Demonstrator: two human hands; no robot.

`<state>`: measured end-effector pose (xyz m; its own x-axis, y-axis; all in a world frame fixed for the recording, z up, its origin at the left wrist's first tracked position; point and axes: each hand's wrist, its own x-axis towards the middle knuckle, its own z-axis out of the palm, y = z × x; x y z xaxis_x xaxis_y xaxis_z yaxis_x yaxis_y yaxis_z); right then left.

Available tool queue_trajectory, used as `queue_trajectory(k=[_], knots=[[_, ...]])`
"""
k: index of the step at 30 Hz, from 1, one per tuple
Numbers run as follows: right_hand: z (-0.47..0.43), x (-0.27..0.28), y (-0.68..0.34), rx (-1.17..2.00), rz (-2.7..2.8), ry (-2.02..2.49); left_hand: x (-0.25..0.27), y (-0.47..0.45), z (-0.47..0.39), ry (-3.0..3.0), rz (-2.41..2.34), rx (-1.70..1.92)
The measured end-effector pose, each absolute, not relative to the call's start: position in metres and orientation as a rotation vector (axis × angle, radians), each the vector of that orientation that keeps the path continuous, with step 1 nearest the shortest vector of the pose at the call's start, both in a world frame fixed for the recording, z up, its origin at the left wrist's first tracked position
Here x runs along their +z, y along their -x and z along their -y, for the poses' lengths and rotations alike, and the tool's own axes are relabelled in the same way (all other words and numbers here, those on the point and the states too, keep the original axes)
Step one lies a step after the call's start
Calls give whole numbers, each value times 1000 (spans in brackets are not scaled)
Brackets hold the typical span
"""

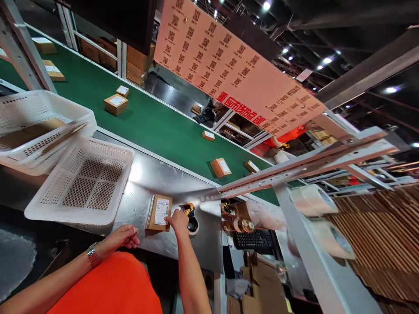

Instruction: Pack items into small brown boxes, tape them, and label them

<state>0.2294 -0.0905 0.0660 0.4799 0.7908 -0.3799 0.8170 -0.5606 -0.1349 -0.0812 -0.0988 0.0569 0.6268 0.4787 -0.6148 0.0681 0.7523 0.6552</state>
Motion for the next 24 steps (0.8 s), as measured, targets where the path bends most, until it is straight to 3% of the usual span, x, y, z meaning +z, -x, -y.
queue_trajectory(k=[7, 15, 24], knots=[[72, 26, -190, -517, -2164, -2468, 67, 84, 102, -635, -930, 405], [74, -10, -172, -484, -2252, -2303, 62, 70, 120, -567, -1019, 533], [89, -4, -186, -768, -2685, -1702, 55, 54, 136, -545, -1200, 597]])
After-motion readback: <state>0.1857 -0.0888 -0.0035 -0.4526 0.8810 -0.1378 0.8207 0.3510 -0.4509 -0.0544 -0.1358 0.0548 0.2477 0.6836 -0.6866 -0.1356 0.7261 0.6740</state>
